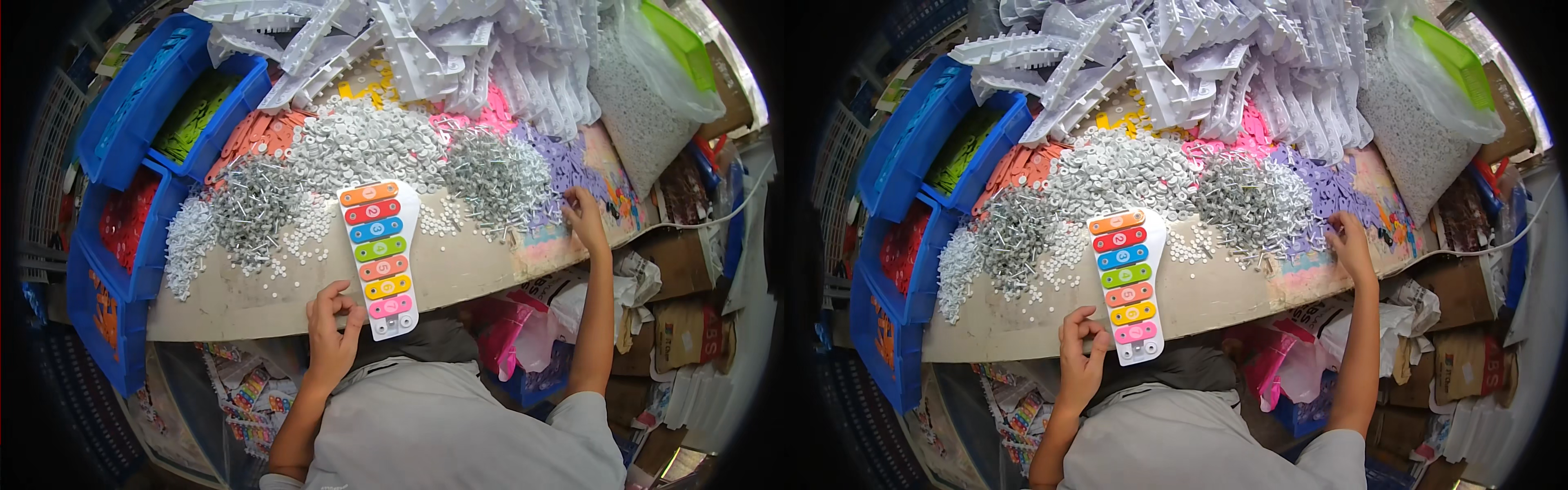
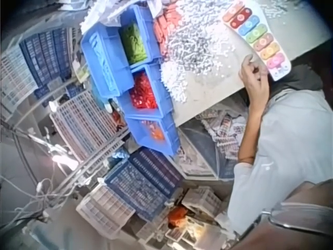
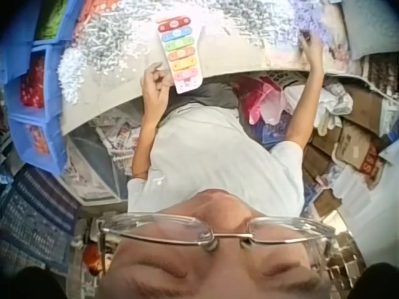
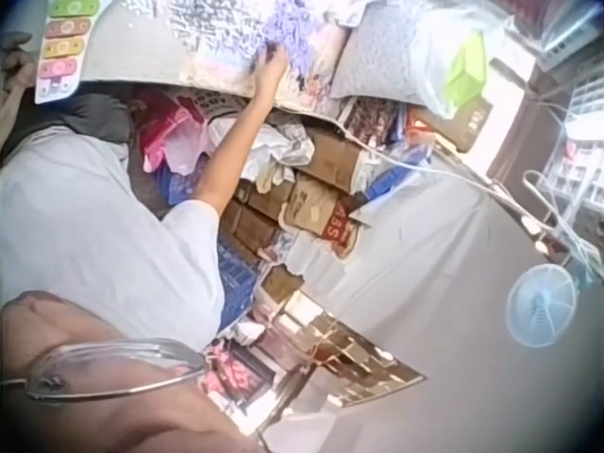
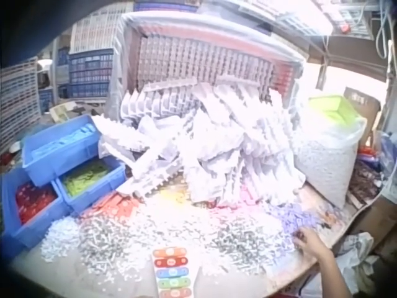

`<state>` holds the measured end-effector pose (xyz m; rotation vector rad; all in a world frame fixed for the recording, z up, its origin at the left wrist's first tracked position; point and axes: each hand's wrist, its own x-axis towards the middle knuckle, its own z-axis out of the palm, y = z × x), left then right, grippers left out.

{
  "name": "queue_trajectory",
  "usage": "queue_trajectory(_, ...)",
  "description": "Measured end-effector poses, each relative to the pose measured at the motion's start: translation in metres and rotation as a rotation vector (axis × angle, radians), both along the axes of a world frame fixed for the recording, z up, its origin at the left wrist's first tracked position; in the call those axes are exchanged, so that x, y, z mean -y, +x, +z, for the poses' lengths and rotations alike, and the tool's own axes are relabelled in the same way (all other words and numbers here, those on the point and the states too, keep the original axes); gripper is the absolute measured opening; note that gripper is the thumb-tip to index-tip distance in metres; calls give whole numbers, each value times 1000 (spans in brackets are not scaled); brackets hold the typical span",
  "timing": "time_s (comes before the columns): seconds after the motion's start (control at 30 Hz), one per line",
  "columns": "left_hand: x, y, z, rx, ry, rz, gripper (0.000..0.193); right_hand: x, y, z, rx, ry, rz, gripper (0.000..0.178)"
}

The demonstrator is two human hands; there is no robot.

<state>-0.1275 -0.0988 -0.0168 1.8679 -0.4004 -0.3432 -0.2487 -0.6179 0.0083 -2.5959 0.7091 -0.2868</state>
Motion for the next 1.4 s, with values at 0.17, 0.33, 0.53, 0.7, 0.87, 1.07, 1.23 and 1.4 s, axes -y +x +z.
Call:
queue_trajectory(0.17, 0, -1, -1, -12, -19, 1, 39, 3, -6, 1, -25, 45, 6, 20)
queue_trajectory(0.33, -4, 0, -2, -63, -71, 25, 37, -24, -6, 25, 21, -160, -254, 16)
queue_trajectory(0.53, -4, -4, 15, -157, -200, 79, 35, -179, 20, 52, 597, -828, 264, 22)
queue_trajectory(0.7, 8, -6, 31, -152, -358, -95, 42, -269, 36, 37, 750, -498, 747, 33)
queue_trajectory(0.87, 7, -14, 48, -403, -424, -160, 42, -299, 38, 21, 761, -392, 880, 27)
queue_trajectory(1.07, -4, -15, 38, -459, -377, -159, 41, -311, 29, 34, 272, 249, 635, 21)
queue_trajectory(1.23, 0, -22, 32, -334, -293, -131, 36, -320, 25, 33, -15, 891, 342, 18)
queue_trajectory(1.4, 5, -23, 29, 14, -1, -127, 38, -324, 32, 42, -95, 864, 276, 15)
